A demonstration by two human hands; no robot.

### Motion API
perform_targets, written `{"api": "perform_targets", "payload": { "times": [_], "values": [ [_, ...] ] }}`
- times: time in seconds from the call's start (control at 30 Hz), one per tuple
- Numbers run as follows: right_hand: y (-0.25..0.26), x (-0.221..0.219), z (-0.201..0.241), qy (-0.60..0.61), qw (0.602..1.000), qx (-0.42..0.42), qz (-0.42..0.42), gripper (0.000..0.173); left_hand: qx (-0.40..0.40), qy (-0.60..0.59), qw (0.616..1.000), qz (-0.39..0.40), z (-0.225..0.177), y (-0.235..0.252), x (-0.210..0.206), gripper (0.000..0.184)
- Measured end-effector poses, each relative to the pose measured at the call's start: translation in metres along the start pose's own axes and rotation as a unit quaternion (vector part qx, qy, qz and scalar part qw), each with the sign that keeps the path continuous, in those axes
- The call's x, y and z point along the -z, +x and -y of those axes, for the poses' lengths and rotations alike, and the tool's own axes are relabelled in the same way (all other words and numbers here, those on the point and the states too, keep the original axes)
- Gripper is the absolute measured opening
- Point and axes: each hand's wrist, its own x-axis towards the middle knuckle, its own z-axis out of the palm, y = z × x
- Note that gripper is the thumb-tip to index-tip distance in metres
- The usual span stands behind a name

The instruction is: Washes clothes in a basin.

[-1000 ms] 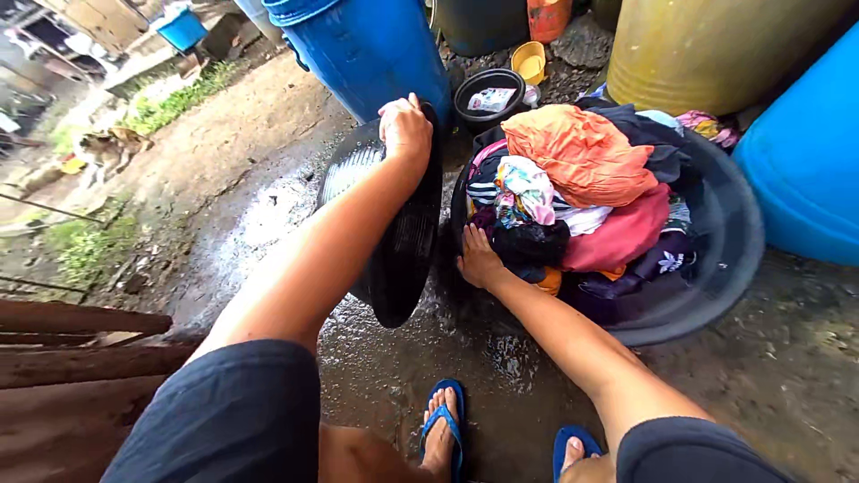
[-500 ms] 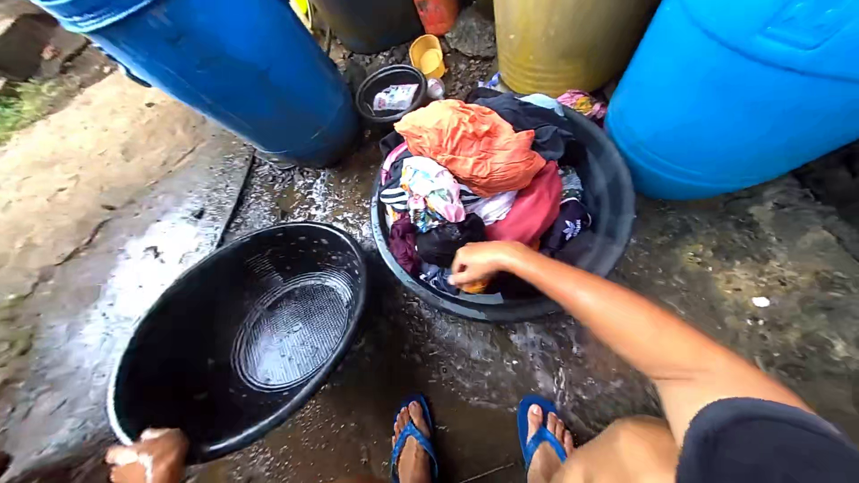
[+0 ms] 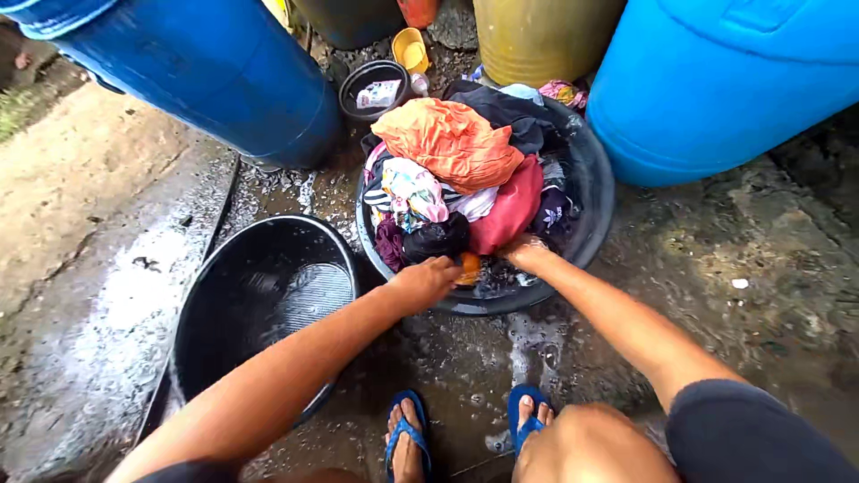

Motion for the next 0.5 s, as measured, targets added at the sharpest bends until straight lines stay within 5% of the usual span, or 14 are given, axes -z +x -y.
{"api": "perform_targets", "payload": {
  "times": [0.13, 0.2, 0.27, 0.33, 0.4, 0.5],
  "values": [
    [-0.015, 0.026, -0.02, -0.084, 0.989, 0.102, 0.073, 0.033, 0.031, 0.076, 0.996, 0.032, 0.0, 0.054, -0.025, 0.056],
    [-0.032, 0.051, -0.015, -0.038, 0.99, 0.105, 0.085, 0.029, 0.005, 0.037, 0.999, -0.033, 0.006, 0.048, -0.035, 0.043],
    [-0.048, 0.068, -0.003, -0.006, 0.988, 0.127, -0.091, 0.025, -0.046, 0.006, 0.96, -0.277, 0.015, 0.036, -0.052, 0.028],
    [-0.038, 0.077, 0.016, -0.038, 0.919, 0.184, -0.346, 0.023, -0.039, 0.044, 0.851, -0.522, 0.017, 0.039, -0.065, 0.021],
    [-0.007, 0.087, 0.045, -0.077, 0.857, 0.213, -0.463, 0.028, 0.022, 0.042, 0.789, -0.612, 0.019, 0.042, -0.069, 0.041],
    [0.05, 0.1, 0.076, -0.132, 0.868, 0.214, -0.428, 0.064, 0.108, -0.031, 0.795, -0.596, 0.023, 0.048, -0.053, 0.075]
  ]
}}
